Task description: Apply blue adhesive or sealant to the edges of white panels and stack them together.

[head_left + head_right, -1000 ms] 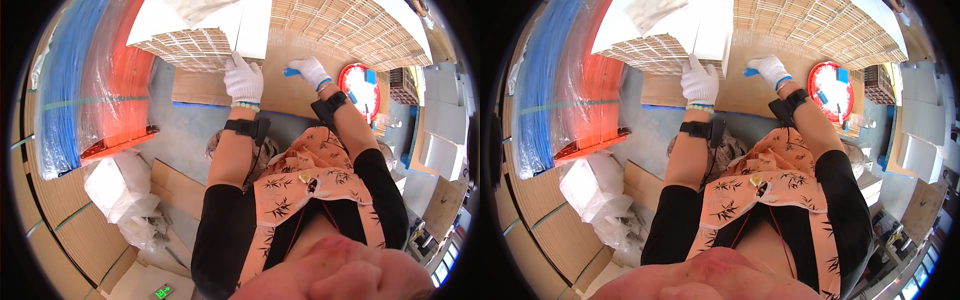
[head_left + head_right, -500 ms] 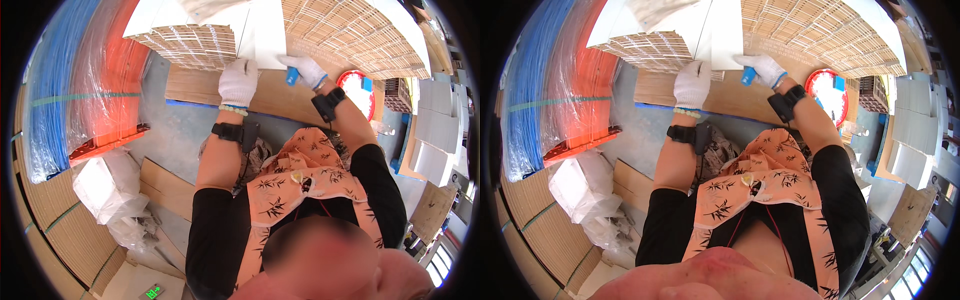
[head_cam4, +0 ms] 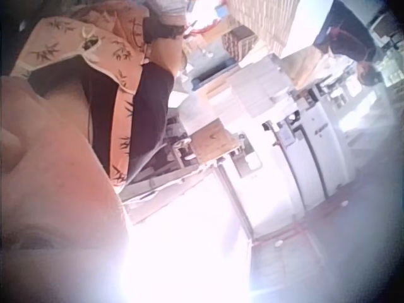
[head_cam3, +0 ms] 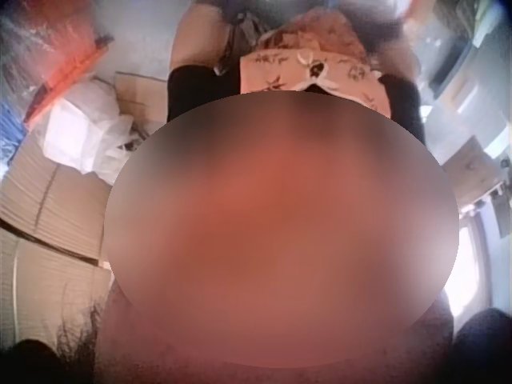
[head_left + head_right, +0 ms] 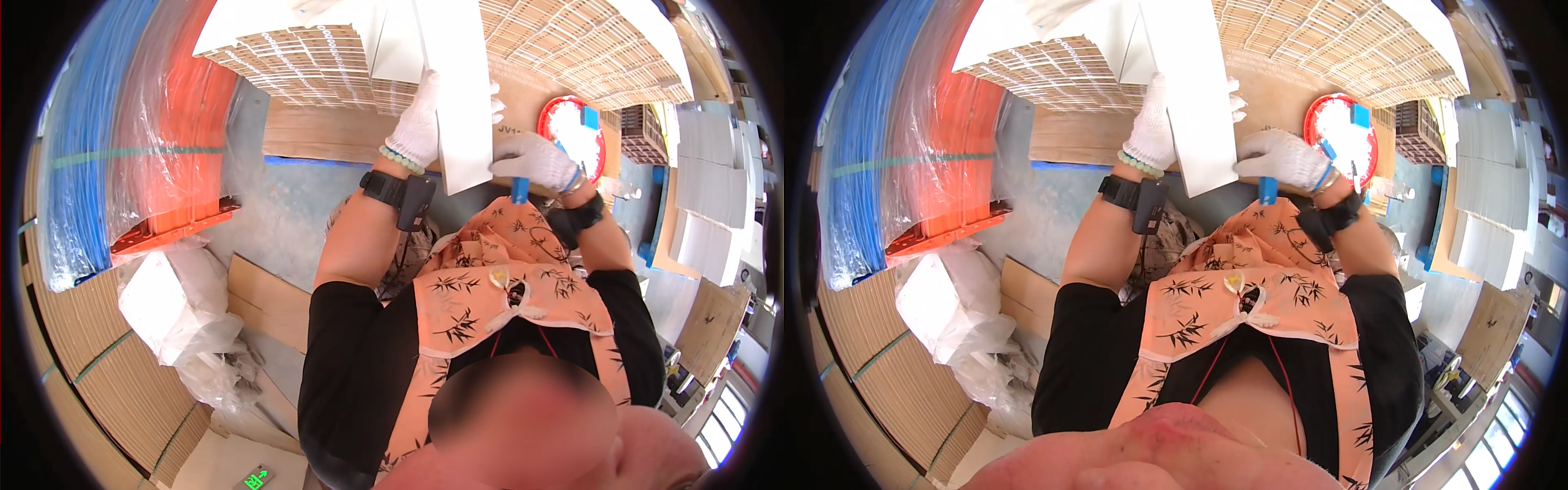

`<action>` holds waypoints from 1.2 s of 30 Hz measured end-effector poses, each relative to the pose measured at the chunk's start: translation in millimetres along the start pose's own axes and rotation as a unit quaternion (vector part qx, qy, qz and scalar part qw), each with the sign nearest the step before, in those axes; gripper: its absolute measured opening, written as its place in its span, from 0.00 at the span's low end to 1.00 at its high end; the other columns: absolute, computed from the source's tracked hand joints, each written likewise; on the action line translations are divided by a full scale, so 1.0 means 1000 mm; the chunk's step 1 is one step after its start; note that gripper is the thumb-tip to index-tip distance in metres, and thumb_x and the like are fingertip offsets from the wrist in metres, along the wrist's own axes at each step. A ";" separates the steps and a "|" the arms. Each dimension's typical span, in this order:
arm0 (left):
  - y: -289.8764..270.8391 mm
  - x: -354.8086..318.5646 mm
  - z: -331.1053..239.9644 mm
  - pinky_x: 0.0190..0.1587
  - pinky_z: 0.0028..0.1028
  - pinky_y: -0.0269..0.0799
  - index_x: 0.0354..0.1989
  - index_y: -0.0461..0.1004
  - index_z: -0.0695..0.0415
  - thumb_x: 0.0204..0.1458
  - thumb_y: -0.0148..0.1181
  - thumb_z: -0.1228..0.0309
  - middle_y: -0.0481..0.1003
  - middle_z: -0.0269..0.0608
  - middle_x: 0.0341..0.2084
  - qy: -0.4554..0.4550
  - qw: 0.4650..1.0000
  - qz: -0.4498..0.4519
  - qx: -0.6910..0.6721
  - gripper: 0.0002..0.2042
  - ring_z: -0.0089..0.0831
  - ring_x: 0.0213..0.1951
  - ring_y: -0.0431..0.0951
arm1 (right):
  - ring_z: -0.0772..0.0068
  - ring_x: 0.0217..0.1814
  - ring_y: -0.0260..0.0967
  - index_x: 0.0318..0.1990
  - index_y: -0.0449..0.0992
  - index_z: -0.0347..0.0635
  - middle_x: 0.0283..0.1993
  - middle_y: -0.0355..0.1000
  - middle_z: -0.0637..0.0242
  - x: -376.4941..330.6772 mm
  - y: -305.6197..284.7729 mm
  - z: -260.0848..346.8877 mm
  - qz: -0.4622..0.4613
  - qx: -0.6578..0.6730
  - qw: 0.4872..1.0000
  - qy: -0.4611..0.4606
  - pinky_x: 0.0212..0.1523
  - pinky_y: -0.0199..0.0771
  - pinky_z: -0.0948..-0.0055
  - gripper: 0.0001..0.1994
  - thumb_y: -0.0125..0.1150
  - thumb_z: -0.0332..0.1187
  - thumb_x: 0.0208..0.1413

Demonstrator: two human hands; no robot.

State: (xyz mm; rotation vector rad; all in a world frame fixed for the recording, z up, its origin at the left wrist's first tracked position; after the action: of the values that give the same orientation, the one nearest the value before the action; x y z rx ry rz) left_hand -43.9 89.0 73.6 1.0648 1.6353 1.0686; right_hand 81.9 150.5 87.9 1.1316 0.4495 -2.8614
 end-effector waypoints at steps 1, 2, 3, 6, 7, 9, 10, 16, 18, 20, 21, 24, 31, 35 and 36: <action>0.000 0.004 0.003 0.60 0.47 0.74 0.64 0.63 0.64 0.67 0.37 0.51 0.71 0.62 0.57 -0.011 1.000 -0.018 0.006 0.29 0.55 0.54 0.76 | 0.73 0.31 0.71 0.36 0.81 0.33 0.29 0.74 0.64 -0.010 -0.013 0.021 -0.041 -0.123 0.988 -0.086 0.32 0.71 0.74 0.11 0.66 0.35 0.54; 0.000 0.006 0.008 0.60 0.47 0.74 0.64 0.63 0.64 0.67 0.37 0.51 0.71 0.62 0.57 -0.016 1.000 -0.014 0.008 0.29 0.55 0.54 0.76 | 0.73 0.31 0.71 0.36 0.81 0.33 0.29 0.74 0.64 -0.016 -0.019 0.028 -0.046 -0.121 0.988 -0.084 0.32 0.71 0.74 0.11 0.66 0.35 0.54; 0.002 0.007 0.009 0.59 0.46 0.75 0.63 0.64 0.65 0.67 0.37 0.49 0.73 0.60 0.56 0.012 0.998 0.013 0.060 0.30 0.53 0.54 0.77 | 0.70 0.32 0.72 0.36 0.81 0.34 0.31 0.75 0.63 -0.022 -0.014 0.043 0.006 -0.095 0.989 -0.113 0.32 0.71 0.73 0.11 0.66 0.35 0.53; 0.006 0.003 0.041 0.55 0.43 0.78 0.60 0.67 0.66 0.68 0.39 0.49 0.76 0.57 0.52 0.028 0.993 0.067 0.097 0.29 0.46 0.52 0.79 | 0.64 0.34 0.73 0.38 0.81 0.36 0.34 0.76 0.60 -0.034 0.000 0.064 0.079 -0.032 0.978 -0.189 0.35 0.73 0.71 0.10 0.64 0.34 0.56; 0.012 0.005 0.049 0.53 0.41 0.79 0.59 0.68 0.66 0.68 0.40 0.50 0.78 0.55 0.49 0.030 0.993 0.086 0.082 0.28 0.43 0.50 0.80 | 0.64 0.35 0.74 0.41 0.81 0.37 0.34 0.76 0.60 -0.032 -0.003 0.068 0.053 -0.026 0.976 -0.208 0.37 0.74 0.69 0.10 0.61 0.34 0.60; 0.049 -0.006 0.032 0.49 0.38 0.82 0.55 0.72 0.68 0.68 0.45 0.57 0.79 0.53 0.47 0.203 0.880 0.206 0.377 0.23 0.39 0.45 0.83 | 0.65 0.37 0.74 0.45 0.81 0.39 0.36 0.76 0.60 -0.038 -0.022 0.089 0.010 -0.005 0.961 -0.278 0.41 0.75 0.67 0.11 0.58 0.35 0.64; 0.047 -0.006 0.045 0.48 0.36 0.82 0.53 0.73 0.69 0.67 0.48 0.62 0.79 0.52 0.46 0.139 0.839 0.201 0.486 0.20 0.38 0.44 0.83 | 0.65 0.39 0.75 0.46 0.82 0.40 0.38 0.76 0.60 -0.046 -0.039 0.105 -0.007 0.010 0.944 -0.330 0.43 0.74 0.68 0.11 0.58 0.36 0.65; 0.058 -0.020 0.083 0.47 0.36 0.83 0.54 0.74 0.71 0.63 0.55 0.73 0.80 0.52 0.44 -0.080 0.964 0.164 0.194 0.16 0.38 0.43 0.83 | 0.81 0.21 0.68 0.42 0.78 0.36 0.31 0.76 0.68 -0.093 -0.165 0.091 -0.280 0.409 0.814 -0.303 0.19 0.66 0.82 0.10 0.59 0.34 0.63; 0.062 -0.020 0.082 0.48 0.37 0.82 0.56 0.72 0.71 0.64 0.53 0.67 0.80 0.53 0.45 -0.073 0.961 0.183 0.195 0.19 0.39 0.44 0.83 | 0.80 0.21 0.69 0.42 0.78 0.35 0.31 0.76 0.69 -0.114 -0.154 0.088 -0.345 0.337 0.830 -0.281 0.20 0.66 0.82 0.10 0.61 0.34 0.62; 0.059 -0.020 0.087 0.49 0.38 0.82 0.57 0.71 0.71 0.65 0.51 0.62 0.79 0.54 0.47 -0.070 0.957 0.204 0.194 0.22 0.40 0.45 0.82 | 0.79 0.24 0.70 0.43 0.78 0.34 0.30 0.76 0.68 -0.120 -0.150 0.063 -0.359 0.256 0.865 -0.241 0.23 0.69 0.81 0.11 0.63 0.33 0.59; 0.052 -0.019 0.093 0.50 0.40 0.81 0.59 0.69 0.71 0.65 0.48 0.55 0.78 0.56 0.49 -0.089 0.963 0.197 0.162 0.27 0.42 0.47 0.82 | 0.79 0.24 0.70 0.43 0.78 0.34 0.30 0.76 0.68 -0.118 -0.146 0.053 -0.361 0.257 0.864 -0.240 0.23 0.69 0.81 0.11 0.63 0.33 0.59; 0.052 -0.018 0.095 0.52 0.43 0.79 0.62 0.66 0.71 0.64 0.41 0.45 0.75 0.59 0.52 -0.114 0.960 0.199 0.160 0.36 0.44 0.49 0.80 | 0.75 0.32 0.76 0.45 0.79 0.32 0.36 0.79 0.63 -0.107 -0.125 0.045 -0.286 0.333 0.873 -0.211 0.36 0.77 0.78 0.11 0.64 0.29 0.58; 0.064 -0.028 0.095 0.53 0.40 0.80 0.60 0.69 0.70 0.67 0.46 0.58 0.77 0.56 0.50 -0.098 0.961 0.199 0.167 0.25 0.42 0.47 0.82 | 0.72 0.39 0.79 0.49 0.79 0.30 0.43 0.81 0.60 -0.098 -0.100 0.032 -0.198 0.320 0.890 -0.259 0.42 0.79 0.75 0.11 0.60 0.23 0.61; 0.053 -0.028 0.100 0.56 0.41 0.78 0.61 0.67 0.70 0.67 0.48 0.58 0.76 0.55 0.52 -0.105 0.948 0.222 0.201 0.26 0.43 0.50 0.80 | 0.74 0.38 0.79 0.49 0.80 0.31 0.40 0.81 0.62 -0.108 -0.098 0.030 -0.286 0.261 0.901 -0.195 0.42 0.78 0.79 0.12 0.64 0.29 0.61; 0.051 -0.029 0.103 0.57 0.41 0.77 0.63 0.66 0.68 0.65 0.51 0.56 0.74 0.54 0.55 -0.116 0.949 0.230 0.183 0.27 0.43 0.53 0.79 | 0.75 0.39 0.78 0.49 0.80 0.32 0.39 0.81 0.61 -0.108 -0.099 0.027 -0.293 0.247 0.904 -0.188 0.43 0.77 0.80 0.13 0.65 0.30 0.61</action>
State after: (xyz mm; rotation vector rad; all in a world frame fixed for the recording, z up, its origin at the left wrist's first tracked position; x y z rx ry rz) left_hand 70.9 94.5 103.6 1.8150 1.4580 0.8948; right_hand 130.2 229.9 204.9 0.4687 0.0276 -3.7595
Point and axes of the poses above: each hand's wrist, its own x-axis towards the middle knuckle, its own y-axis out of the palm, z = x × y, the point moved 9 cm from there along x, towards the middle knuckle
